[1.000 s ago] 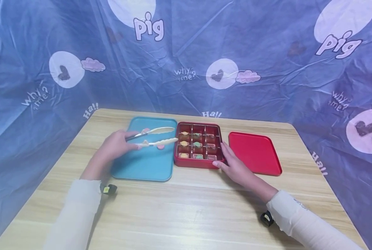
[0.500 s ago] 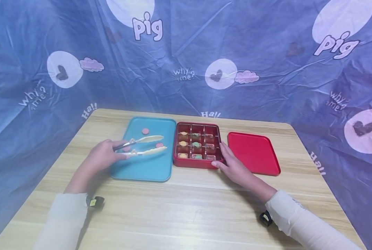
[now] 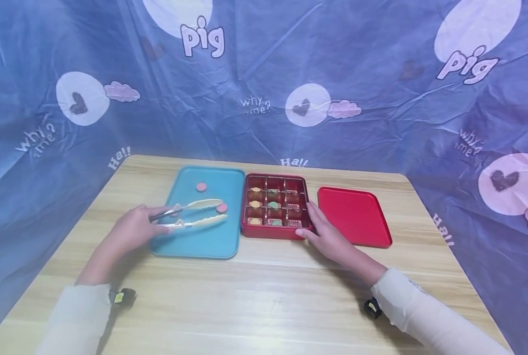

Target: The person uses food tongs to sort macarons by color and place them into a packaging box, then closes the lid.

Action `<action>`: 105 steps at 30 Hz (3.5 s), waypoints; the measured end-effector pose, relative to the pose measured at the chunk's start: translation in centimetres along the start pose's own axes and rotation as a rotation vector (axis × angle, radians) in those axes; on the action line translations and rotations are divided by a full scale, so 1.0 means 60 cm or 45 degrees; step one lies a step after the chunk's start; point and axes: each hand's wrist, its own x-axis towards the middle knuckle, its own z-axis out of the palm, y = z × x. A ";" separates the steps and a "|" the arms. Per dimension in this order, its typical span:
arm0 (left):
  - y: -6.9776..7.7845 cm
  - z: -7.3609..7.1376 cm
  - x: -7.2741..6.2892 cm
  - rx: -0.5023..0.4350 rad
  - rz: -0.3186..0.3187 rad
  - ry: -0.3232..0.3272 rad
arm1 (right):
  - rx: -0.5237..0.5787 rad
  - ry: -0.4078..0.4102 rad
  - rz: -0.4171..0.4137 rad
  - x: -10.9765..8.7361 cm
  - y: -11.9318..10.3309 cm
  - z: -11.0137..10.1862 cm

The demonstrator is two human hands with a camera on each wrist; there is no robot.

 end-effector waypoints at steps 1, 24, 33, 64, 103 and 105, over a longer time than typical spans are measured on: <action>-0.001 0.000 -0.001 -0.003 -0.001 -0.004 | -0.005 0.000 -0.004 0.001 0.000 0.001; -0.026 0.007 -0.017 0.002 -0.019 -0.016 | -0.003 -0.003 0.020 -0.005 -0.002 0.003; -0.032 0.012 -0.003 0.008 -0.015 -0.018 | -0.003 0.005 0.025 -0.005 -0.001 0.002; -0.017 0.020 0.013 -0.016 -0.009 0.003 | 0.012 0.015 0.006 -0.001 0.001 0.004; 0.004 -0.001 0.008 -0.058 -0.029 -0.012 | 0.003 0.000 0.015 -0.001 0.002 0.002; 0.006 -0.005 0.007 -0.055 -0.036 -0.010 | 0.008 -0.001 0.017 -0.001 0.001 0.001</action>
